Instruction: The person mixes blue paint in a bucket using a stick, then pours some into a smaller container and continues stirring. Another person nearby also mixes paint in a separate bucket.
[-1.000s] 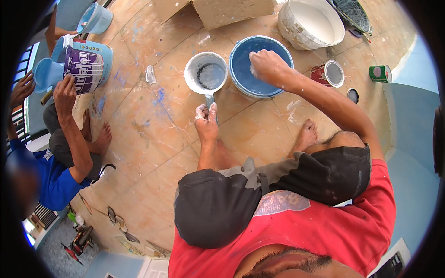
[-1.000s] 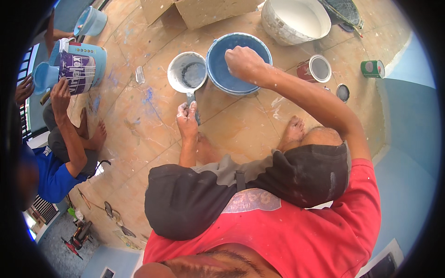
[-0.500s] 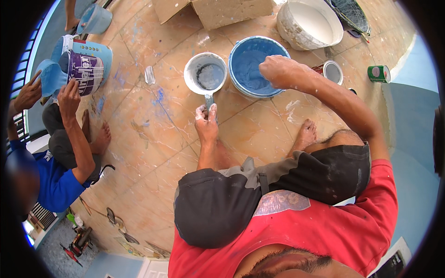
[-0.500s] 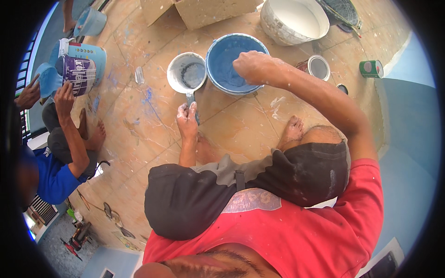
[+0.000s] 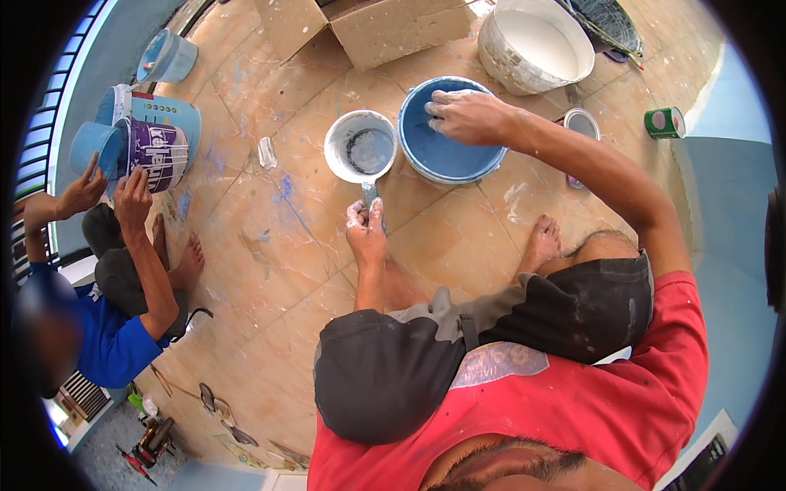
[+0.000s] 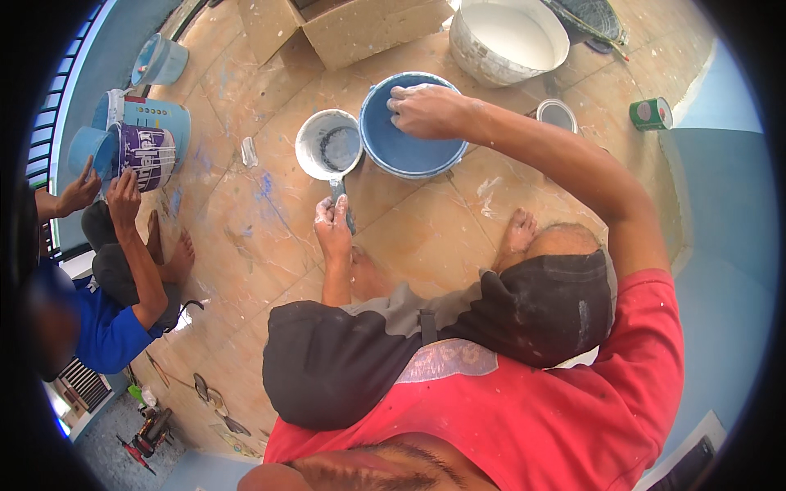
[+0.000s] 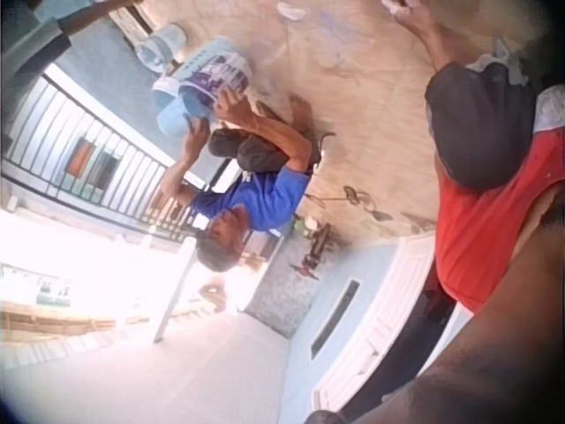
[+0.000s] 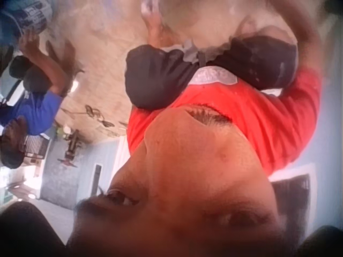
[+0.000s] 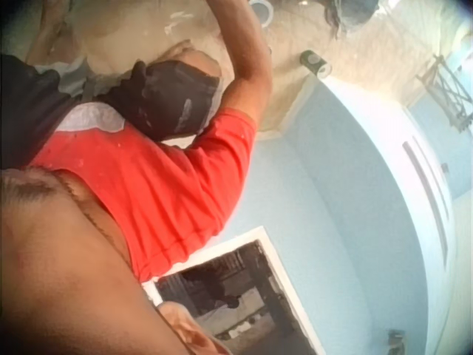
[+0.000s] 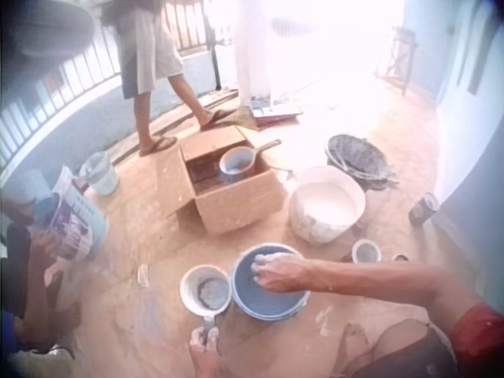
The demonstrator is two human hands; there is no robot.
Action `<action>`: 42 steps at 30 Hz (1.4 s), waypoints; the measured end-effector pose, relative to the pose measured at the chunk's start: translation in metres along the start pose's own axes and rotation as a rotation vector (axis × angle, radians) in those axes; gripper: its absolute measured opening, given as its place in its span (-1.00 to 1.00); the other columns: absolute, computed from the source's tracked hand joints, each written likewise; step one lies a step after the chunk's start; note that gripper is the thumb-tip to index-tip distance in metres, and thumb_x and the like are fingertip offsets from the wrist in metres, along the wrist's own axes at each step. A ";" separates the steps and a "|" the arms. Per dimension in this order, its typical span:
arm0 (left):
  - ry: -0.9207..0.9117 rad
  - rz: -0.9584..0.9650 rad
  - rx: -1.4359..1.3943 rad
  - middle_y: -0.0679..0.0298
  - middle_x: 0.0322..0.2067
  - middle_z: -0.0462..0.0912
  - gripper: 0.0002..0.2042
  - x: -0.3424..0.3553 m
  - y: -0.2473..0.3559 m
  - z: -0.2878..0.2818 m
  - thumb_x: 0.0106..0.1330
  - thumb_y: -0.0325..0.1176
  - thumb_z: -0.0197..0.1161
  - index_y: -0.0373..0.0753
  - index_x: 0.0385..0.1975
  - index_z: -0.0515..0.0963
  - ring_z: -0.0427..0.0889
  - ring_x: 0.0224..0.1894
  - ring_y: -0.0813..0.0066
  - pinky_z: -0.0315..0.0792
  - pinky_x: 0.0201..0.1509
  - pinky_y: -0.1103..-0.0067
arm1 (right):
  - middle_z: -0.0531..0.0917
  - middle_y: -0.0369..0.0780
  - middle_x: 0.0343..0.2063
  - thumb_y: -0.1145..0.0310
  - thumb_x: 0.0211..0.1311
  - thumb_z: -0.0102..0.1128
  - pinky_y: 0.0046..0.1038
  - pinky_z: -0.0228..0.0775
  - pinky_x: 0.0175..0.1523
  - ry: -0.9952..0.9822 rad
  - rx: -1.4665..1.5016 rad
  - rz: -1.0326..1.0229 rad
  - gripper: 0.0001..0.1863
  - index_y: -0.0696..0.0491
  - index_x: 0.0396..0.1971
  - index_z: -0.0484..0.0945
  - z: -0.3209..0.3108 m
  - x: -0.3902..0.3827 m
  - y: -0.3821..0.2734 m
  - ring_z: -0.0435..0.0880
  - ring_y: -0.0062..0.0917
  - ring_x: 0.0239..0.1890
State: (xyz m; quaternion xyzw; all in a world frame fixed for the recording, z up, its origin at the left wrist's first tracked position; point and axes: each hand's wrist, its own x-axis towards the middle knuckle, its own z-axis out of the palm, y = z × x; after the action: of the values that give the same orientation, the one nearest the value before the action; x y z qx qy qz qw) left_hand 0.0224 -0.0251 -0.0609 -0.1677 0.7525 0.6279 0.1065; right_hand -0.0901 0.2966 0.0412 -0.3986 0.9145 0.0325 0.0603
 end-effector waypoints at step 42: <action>0.028 0.042 0.000 0.35 -0.40 0.63 -0.61 0.000 -0.011 0.001 0.53 -0.25 0.42 -0.47 0.08 0.53 0.49 -0.41 0.69 0.40 -0.35 0.64 | 0.76 0.05 -0.27 0.52 0.15 0.29 -0.14 0.65 -0.01 0.027 0.293 0.326 -0.85 0.21 -0.27 0.68 0.015 0.008 -0.033 0.79 -0.07 -0.17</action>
State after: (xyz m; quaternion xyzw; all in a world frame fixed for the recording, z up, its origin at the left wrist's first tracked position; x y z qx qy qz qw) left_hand 0.0264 -0.0262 -0.0710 -0.1606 0.7573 0.6276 0.0829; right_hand -0.0705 0.2699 0.0252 -0.2330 0.9625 -0.0968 0.0991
